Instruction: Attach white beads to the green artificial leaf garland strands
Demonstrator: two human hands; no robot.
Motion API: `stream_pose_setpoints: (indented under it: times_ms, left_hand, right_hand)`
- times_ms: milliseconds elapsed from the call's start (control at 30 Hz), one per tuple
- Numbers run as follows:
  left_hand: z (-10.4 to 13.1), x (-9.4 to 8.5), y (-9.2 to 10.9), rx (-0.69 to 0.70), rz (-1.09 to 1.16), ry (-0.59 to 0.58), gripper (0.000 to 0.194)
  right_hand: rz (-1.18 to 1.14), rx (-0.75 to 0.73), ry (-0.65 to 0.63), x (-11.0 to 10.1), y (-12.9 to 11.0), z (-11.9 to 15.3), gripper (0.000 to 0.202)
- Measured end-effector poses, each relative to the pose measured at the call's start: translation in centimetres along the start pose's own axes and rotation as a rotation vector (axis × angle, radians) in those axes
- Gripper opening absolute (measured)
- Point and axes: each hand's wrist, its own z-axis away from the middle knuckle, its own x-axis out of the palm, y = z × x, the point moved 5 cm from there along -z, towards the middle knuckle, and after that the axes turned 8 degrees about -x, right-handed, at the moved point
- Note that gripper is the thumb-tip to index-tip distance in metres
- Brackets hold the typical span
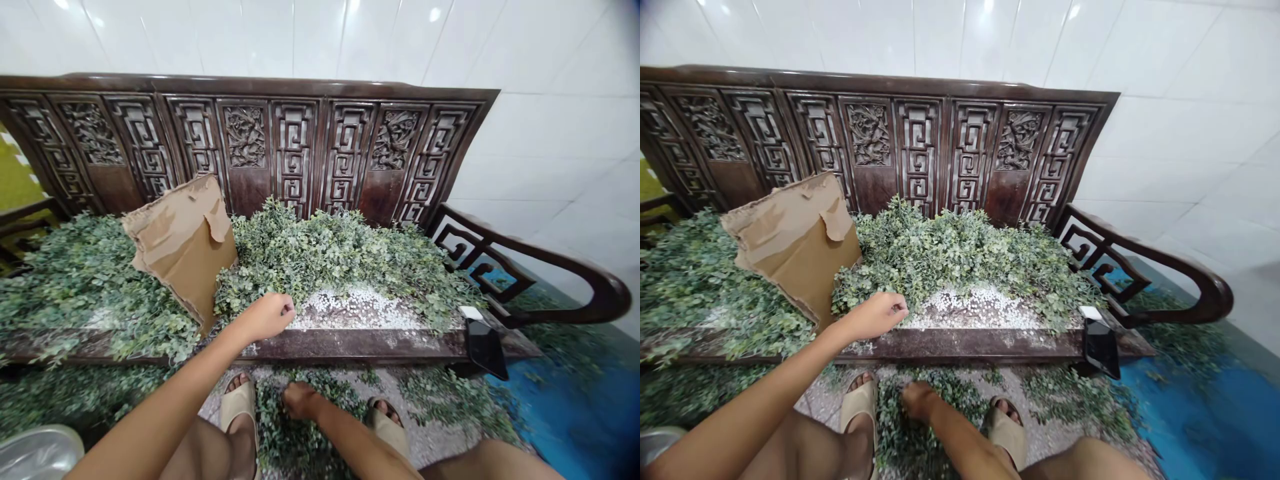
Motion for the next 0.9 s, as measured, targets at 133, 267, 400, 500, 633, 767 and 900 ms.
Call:
stream_pose_setpoints:
  times_ms: [133,267,400,500,633,767,900]
  left_hand:
    - [0.1,0.1,0.1,0.007,0.000,-0.003,0.021]
    - [0.2,0.3,0.2,0.013,0.000,-0.002,0.021]
    - [0.2,0.5,0.0,0.016,-0.003,-0.010,0.021]
    - [0.2,0.5,-0.3,0.012,-0.008,-0.020,0.020]
    - [0.3,0.6,-0.4,0.001,-0.015,-0.029,0.019]
    - [0.5,0.5,-0.3,-0.007,-0.022,-0.034,0.020]
    - [0.7,0.3,-0.2,-0.014,-0.030,-0.041,0.020]
  right_hand:
    - [-0.264,0.151,-0.013,-1.6,3.2,1.0,0.030]
    - [-0.557,0.268,0.044,-2.4,4.6,2.0,0.032]
    - [-0.846,0.354,0.116,-2.3,4.4,3.5,0.029]
    - [-1.043,0.381,0.180,-2.2,3.6,4.7,0.015]
    - [-1.261,0.367,0.188,-2.3,2.2,5.4,0.006]
    - [-1.405,0.329,0.164,-2.5,0.9,5.3,0.017]
    - [-1.460,0.289,0.172,-2.9,-0.2,4.9,0.020]
